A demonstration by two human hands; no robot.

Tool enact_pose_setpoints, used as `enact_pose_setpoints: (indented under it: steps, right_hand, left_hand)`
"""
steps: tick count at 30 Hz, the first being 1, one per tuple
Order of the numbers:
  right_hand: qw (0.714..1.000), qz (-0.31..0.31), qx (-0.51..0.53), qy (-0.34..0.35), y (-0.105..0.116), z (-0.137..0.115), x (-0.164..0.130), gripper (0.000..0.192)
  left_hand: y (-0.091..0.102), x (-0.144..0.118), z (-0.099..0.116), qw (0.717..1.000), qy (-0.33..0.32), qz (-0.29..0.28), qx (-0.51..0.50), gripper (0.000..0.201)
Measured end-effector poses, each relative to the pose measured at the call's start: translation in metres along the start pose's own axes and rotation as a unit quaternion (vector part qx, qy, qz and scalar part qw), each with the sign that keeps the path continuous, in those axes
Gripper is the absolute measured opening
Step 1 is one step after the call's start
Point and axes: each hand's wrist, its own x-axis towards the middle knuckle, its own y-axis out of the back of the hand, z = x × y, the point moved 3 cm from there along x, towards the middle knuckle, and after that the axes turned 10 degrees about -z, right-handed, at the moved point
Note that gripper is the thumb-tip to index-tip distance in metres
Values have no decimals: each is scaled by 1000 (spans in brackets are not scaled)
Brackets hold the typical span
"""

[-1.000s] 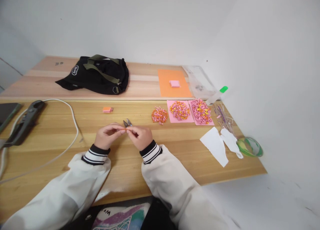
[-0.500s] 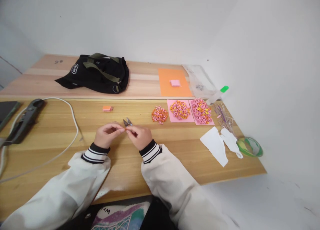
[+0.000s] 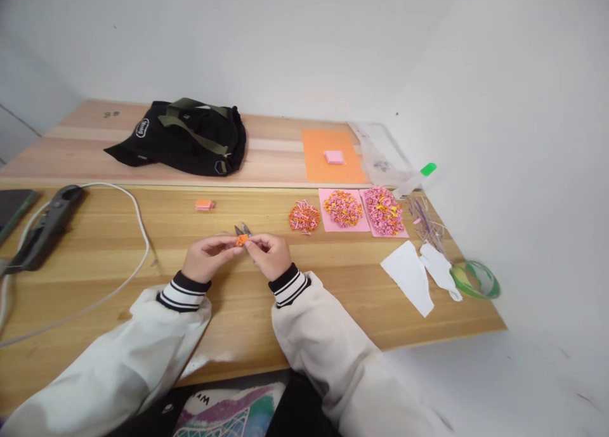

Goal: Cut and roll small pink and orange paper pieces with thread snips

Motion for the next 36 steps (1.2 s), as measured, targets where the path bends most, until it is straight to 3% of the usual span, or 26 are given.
enact_pose_setpoints:
  steps: [8,31,36]
  right_hand:
    - [1000,11,-13,-11,-2,2,-2,22]
    - [999,22,-45,-10,0,9,0,23]
    - [998,-11,-61,5,-1,7,0,21]
  left_hand:
    - [-2,-2,-7,998,54,37,-6,25]
    - [0,-1,-4,998,49,45,-8,22]
    - [1,-1,-7,997,59,44,-13,24]
